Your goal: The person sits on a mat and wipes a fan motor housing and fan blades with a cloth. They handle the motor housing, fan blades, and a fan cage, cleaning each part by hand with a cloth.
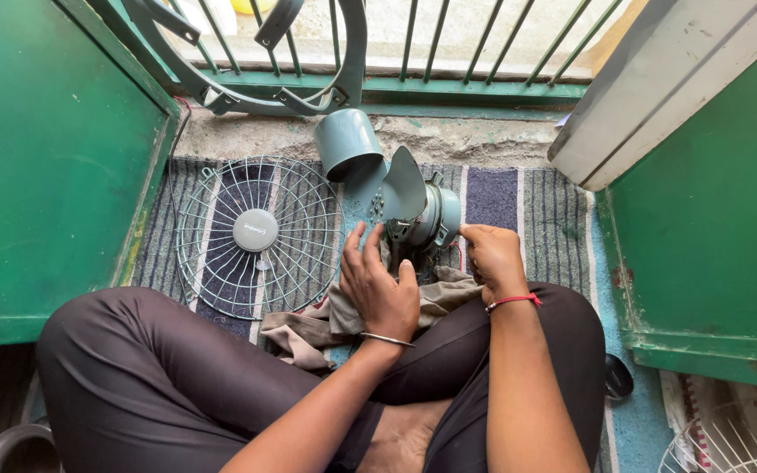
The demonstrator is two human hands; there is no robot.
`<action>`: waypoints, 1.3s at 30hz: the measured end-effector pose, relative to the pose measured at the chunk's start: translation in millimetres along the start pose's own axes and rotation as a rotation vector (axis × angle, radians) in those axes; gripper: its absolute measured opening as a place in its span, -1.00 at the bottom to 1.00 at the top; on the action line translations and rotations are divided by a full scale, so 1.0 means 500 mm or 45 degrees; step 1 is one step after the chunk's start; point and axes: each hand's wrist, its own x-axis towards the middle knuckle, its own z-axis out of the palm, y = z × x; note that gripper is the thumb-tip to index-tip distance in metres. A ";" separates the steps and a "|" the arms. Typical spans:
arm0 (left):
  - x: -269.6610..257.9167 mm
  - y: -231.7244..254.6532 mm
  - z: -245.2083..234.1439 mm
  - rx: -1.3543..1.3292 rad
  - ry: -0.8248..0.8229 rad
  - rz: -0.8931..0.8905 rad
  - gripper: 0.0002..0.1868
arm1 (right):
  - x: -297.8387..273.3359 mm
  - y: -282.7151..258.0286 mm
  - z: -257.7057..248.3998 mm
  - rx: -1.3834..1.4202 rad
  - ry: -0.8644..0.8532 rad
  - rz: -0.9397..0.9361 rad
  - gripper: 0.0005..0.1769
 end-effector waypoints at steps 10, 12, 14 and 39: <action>0.024 -0.015 -0.016 0.324 -0.046 0.379 -0.54 | 0.029 0.015 -0.003 0.020 -0.001 0.090 -0.83; 0.027 -0.016 -0.022 0.366 -0.058 0.413 -0.55 | 0.049 0.024 -0.003 0.033 -0.038 0.159 -0.84; 0.029 -0.012 -0.021 0.405 -0.067 0.471 -0.55 | 0.071 0.037 -0.009 0.089 -0.094 0.242 -0.74; 0.096 -0.065 -0.025 -0.989 -0.539 -0.052 -0.28 | -0.076 -0.094 0.068 -0.777 0.439 -1.092 -0.76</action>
